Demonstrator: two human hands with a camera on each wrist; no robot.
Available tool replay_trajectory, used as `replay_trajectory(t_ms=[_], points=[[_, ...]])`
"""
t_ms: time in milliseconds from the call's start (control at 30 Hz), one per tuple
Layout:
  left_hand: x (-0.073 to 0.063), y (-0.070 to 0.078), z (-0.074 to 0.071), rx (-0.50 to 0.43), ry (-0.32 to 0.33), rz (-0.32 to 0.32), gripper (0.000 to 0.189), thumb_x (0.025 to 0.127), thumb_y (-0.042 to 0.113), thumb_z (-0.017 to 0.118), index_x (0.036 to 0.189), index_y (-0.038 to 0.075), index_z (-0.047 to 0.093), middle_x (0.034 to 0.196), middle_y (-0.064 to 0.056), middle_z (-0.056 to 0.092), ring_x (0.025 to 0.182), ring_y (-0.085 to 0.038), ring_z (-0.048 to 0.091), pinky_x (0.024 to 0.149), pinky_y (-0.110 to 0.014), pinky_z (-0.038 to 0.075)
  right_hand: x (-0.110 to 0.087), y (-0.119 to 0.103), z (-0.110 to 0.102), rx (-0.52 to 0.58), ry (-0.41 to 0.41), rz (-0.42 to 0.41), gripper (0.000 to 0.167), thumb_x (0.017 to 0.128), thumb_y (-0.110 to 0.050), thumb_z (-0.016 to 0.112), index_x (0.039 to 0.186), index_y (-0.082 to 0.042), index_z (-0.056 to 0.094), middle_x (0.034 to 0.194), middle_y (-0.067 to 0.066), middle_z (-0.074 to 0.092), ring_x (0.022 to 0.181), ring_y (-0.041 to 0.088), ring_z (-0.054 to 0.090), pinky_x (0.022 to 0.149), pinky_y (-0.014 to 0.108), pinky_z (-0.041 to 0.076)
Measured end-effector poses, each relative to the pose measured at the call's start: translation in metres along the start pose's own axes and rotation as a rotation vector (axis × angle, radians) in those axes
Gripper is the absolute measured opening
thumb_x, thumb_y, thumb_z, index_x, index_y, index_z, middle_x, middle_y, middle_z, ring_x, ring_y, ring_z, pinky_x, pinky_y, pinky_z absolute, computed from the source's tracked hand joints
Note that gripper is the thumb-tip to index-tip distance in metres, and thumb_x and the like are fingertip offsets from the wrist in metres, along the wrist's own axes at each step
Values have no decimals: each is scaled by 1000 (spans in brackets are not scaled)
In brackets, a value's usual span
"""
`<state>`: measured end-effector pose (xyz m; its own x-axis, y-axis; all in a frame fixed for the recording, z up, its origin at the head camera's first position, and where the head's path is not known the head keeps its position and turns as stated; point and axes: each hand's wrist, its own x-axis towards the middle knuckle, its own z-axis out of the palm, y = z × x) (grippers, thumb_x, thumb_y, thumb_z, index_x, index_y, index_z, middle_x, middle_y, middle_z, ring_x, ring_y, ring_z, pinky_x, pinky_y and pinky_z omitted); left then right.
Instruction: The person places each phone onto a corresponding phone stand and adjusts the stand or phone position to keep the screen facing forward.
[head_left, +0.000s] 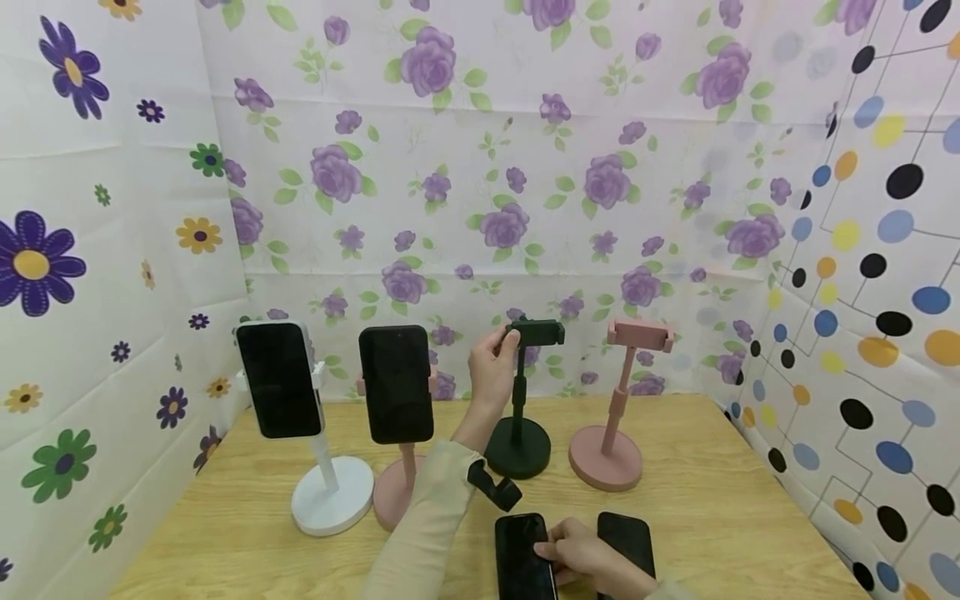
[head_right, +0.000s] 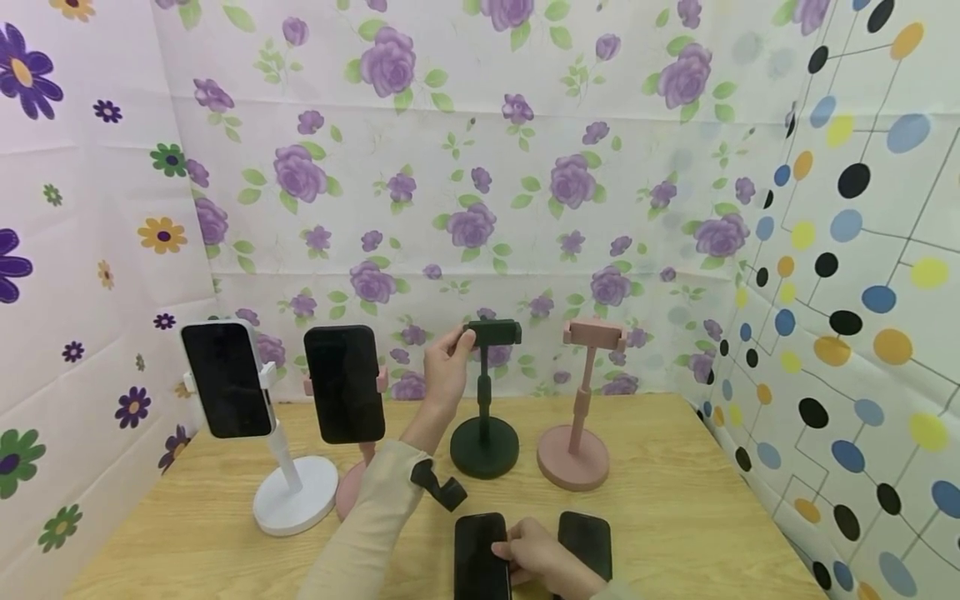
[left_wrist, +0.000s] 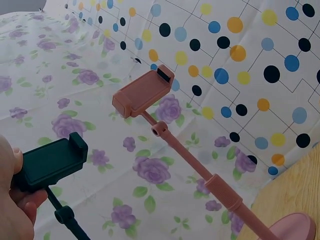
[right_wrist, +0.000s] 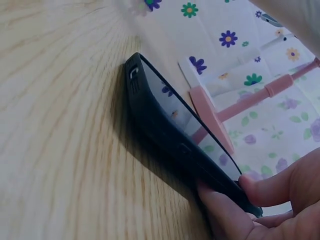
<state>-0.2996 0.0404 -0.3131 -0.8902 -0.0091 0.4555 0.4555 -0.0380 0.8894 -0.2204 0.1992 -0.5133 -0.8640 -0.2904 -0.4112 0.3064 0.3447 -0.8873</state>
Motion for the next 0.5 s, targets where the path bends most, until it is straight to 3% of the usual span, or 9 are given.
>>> replay_trajectory(t_ms=[167, 500], points=[[0, -2, 0, 0, -3, -9, 31, 100, 13, 52, 123, -6, 62, 91, -31, 57, 64, -10, 40, 61, -22, 34, -3, -4, 1, 37, -24, -20, 20, 98, -12, 54, 98, 2, 68, 83, 5, 70, 72, 11, 67, 73, 34, 59], [0, 0, -2, -9, -11, -29, 34, 101, 13, 52, 129, -6, 58, 99, -30, 60, 69, -11, 41, 65, -24, 34, -3, -12, -3, 144, -54, -97, 21, 100, -14, 52, 98, 2, 64, 84, 3, 69, 79, 12, 68, 76, 33, 59]])
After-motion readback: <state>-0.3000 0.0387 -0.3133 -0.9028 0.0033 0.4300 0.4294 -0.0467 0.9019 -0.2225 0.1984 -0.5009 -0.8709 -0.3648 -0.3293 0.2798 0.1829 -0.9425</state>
